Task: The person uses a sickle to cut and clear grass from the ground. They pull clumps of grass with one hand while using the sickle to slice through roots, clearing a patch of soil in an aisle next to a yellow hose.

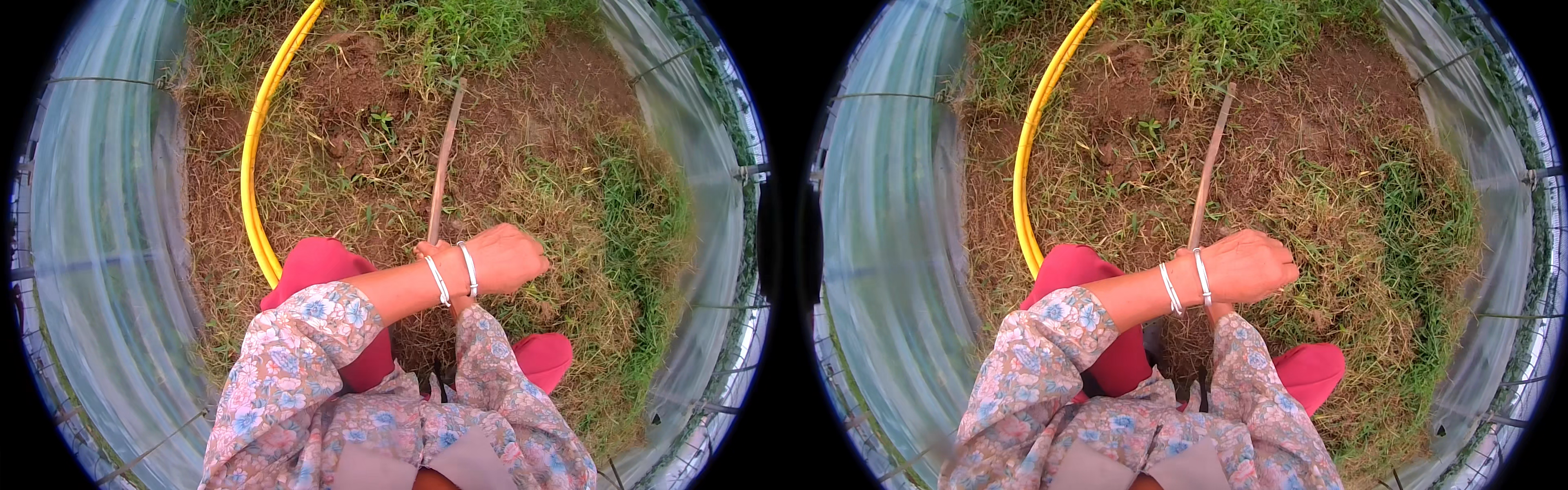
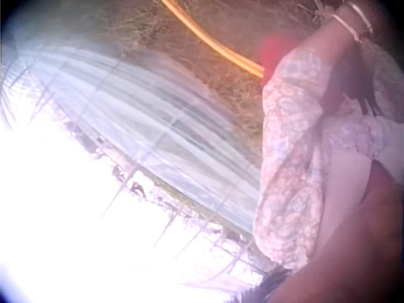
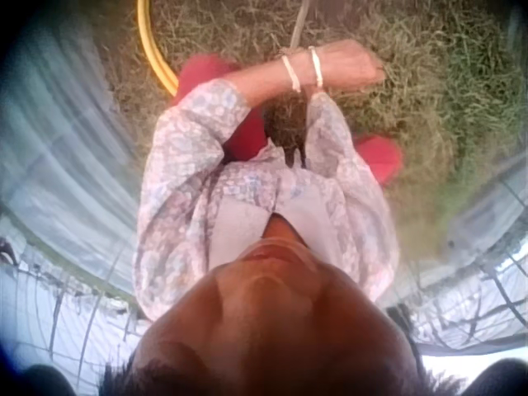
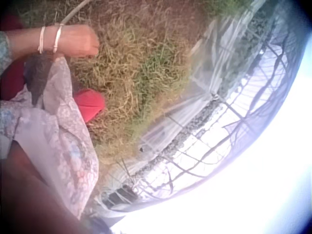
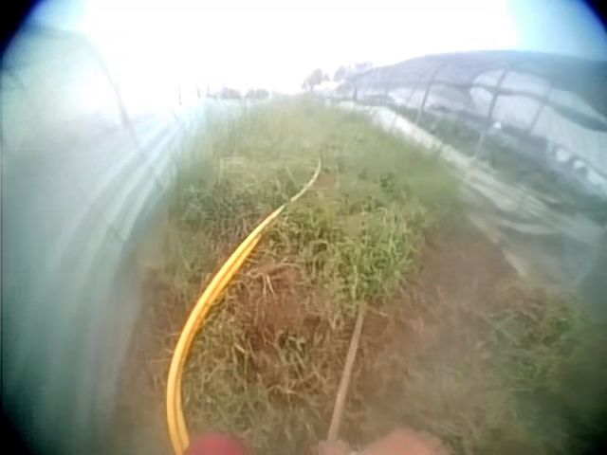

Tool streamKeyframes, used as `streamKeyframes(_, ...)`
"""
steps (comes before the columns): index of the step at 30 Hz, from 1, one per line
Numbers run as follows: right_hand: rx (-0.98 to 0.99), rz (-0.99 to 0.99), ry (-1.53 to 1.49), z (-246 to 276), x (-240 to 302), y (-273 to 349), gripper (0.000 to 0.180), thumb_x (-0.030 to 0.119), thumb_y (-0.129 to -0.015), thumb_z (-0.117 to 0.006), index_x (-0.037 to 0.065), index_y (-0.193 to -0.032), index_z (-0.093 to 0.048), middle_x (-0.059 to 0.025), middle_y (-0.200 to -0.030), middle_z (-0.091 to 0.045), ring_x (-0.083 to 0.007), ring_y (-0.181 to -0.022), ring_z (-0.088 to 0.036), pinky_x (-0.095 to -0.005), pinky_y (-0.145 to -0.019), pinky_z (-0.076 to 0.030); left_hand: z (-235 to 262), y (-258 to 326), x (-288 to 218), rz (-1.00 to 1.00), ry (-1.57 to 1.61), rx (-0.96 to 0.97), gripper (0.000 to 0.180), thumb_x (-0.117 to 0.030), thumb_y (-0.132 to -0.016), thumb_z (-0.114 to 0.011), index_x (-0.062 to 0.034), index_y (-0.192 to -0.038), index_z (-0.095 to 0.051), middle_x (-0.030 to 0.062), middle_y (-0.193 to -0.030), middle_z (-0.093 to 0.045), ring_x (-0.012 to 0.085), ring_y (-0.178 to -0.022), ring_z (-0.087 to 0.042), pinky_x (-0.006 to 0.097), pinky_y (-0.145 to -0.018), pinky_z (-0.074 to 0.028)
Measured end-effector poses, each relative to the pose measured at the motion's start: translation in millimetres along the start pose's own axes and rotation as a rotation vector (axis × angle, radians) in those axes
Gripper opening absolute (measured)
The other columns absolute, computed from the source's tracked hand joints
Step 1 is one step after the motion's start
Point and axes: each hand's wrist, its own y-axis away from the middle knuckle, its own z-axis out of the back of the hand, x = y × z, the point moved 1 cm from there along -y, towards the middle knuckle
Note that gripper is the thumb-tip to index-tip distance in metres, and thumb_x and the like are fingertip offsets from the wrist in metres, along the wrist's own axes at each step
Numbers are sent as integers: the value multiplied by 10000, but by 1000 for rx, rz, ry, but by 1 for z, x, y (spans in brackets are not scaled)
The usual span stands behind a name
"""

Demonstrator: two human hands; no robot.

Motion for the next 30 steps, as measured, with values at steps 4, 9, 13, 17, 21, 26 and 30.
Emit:
streamKeyframes(4, 79, -151, 27, 17, -55, 27, 82, 63, -903, -545, 49, -904, -464, -16, -593, -453, -101, -412, -421, -284, -359, -388, -2, -6, -1, -3, 8, 17, 81, -104, -729, -607, -33, -760, -585, 100, -727, -592, 293, -755, -636, 400, -679, -526)
streamKeyframes(9, -109, -208, 185, 77, -37, 168, 156, -11, -841, -568, 52, -868, -428, -8, -563, -435, -106, -394, -432, -291, -346, -403, 9, -2, 10, 54, -29, 17, 107, -97, -705, -625, -31, -787, -605, 104, -728, -594, 295, -768, -644, 413, -683, -527)
streamKeyframes(13, -390, 171, 540, 78, 21, 149, 203, 61, -844, -606, -27, -994, -500, -57, -635, -544, -156, -411, -493, -319, -375, -435, 5, -11, -3, 46, -51, 76, 113, -106, -705, -627, -30, -788, -611, 108, -741, -611, 300, -775, -652, 409, -698, -538)
streamKeyframes(17, -339, 275, 904, 102, 50, 62, 360, 107, -837, -622, -75, -1125, -506, -153, -734, -616, -234, -502, -569, -366, -455, -478, -3, -12, -12, 48, -62, 96, 115, -120, -715, -626, -36, -792, -618, 98, -748, -619, 295, -788, -658, 406, -709, -543)
streamKeyframes(21, -332, 264, 1136, 115, 73, 57, 395, 93, -828, -619, -84, -1161, -499, -215, -790, -631, -293, -610, -622, -382, -520, -503, -11, -15, -16, -1, -22, 70, 122, -104, -698, -650, -41, -799, -623, 91, -753, -624, 289, -805, -664, 403, -717, -545)
streamKeyframes(26, -548, 159, 1290, 205, 18, 211, 445, 91, -784, -641, -85, -1169, -502, -322, -816, -636, -459, -802, -658, -459, -676, -530, -19, -8, -6, 37, -39, 187, 108, -92, -725, -638, -45, -823, -635, 101, -758, -628, 287, -804, -663, 388, -728, -546)
streamKeyframes(30, -623, 38, 1350, 220, 47, 312, 392, 71, -774, -664, -70, -1104, -506, -297, -787, -633, -427, -767, -668, -462, -658, -523, -11, -12, -13, 5, -14, 73, 88, -71, -727, -616, -42, -808, -634, 108, -748, -621, 299, -797, -660, 399, -709, -544)
